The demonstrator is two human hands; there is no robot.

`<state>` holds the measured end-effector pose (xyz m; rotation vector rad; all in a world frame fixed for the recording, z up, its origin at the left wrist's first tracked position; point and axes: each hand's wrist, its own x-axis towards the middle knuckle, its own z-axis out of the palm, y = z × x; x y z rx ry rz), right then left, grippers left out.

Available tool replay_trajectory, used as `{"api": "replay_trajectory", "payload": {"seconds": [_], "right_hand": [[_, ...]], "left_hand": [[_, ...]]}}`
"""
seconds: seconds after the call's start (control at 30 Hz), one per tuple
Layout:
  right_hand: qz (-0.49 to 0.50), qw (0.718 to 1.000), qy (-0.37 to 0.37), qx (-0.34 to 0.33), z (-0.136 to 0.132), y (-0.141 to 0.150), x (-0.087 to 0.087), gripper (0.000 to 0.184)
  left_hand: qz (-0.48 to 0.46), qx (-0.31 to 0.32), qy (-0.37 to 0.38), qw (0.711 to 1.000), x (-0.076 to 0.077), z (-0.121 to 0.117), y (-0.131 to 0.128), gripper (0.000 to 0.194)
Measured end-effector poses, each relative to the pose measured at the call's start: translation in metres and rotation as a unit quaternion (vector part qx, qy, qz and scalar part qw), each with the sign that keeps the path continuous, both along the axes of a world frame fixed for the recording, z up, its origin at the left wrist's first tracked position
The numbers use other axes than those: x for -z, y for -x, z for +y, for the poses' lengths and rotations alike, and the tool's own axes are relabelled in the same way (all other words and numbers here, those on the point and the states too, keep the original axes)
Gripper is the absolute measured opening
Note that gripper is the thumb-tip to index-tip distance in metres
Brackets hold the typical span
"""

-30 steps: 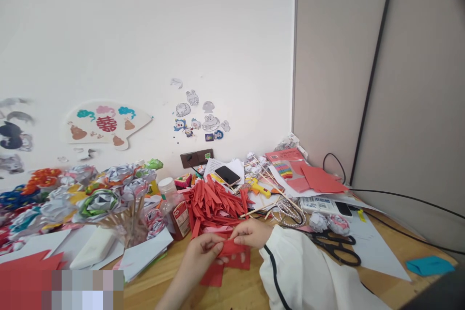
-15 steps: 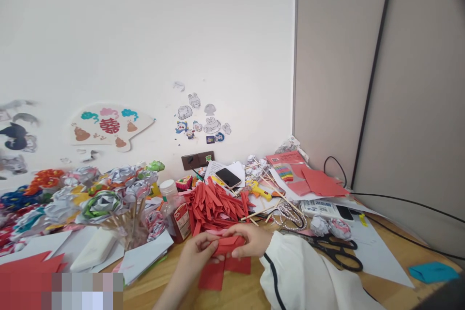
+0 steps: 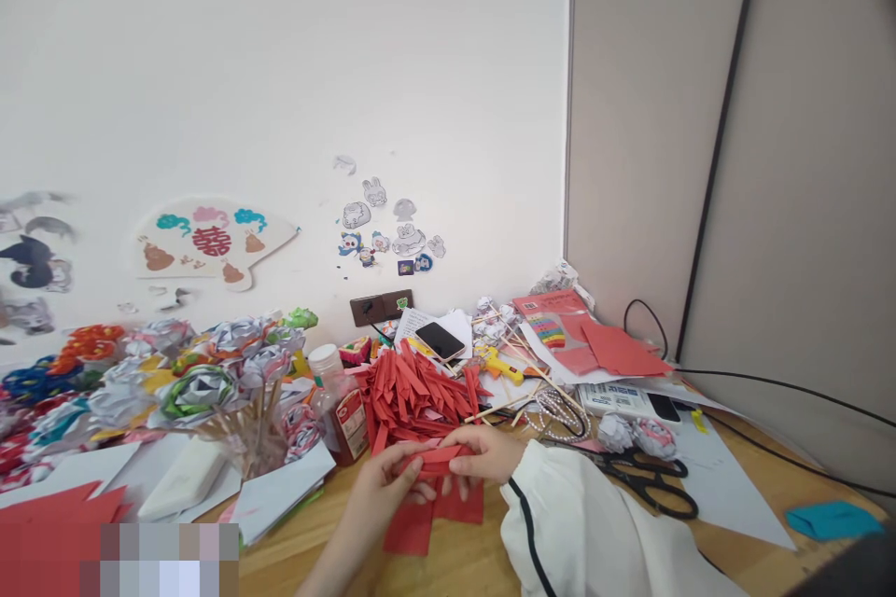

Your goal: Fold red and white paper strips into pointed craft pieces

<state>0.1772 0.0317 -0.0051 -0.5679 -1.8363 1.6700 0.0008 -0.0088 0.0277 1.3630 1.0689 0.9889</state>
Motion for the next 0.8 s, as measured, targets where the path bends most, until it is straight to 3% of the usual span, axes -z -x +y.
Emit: {"api": "replay_trajectory", "payload": {"seconds": [0.17, 0.5, 0.8], "right_hand": [[0.003, 0.999, -0.004, 0.045, -0.0011, -0.0049, -0.0093, 0.042], [0.016, 0.999, 0.032, 0.014, 0.0020, -0.0047, -0.0071, 0.041], [0.046, 0.998, 0.037, 0.038, 0.0029, 0.0027, -0.0010, 0.031]], "left_hand": [[-0.007, 0.007, 0.012, 1.000, 0.0068, 0.0047, 0.0029, 0.041], [-0.002, 0.007, 0.023, 1.000, 0.0023, 0.0011, 0.0027, 0.043], [-0.007, 0.004, -0.004, 1.000, 0.0010, 0.0006, 0.0017, 0.039]]}}
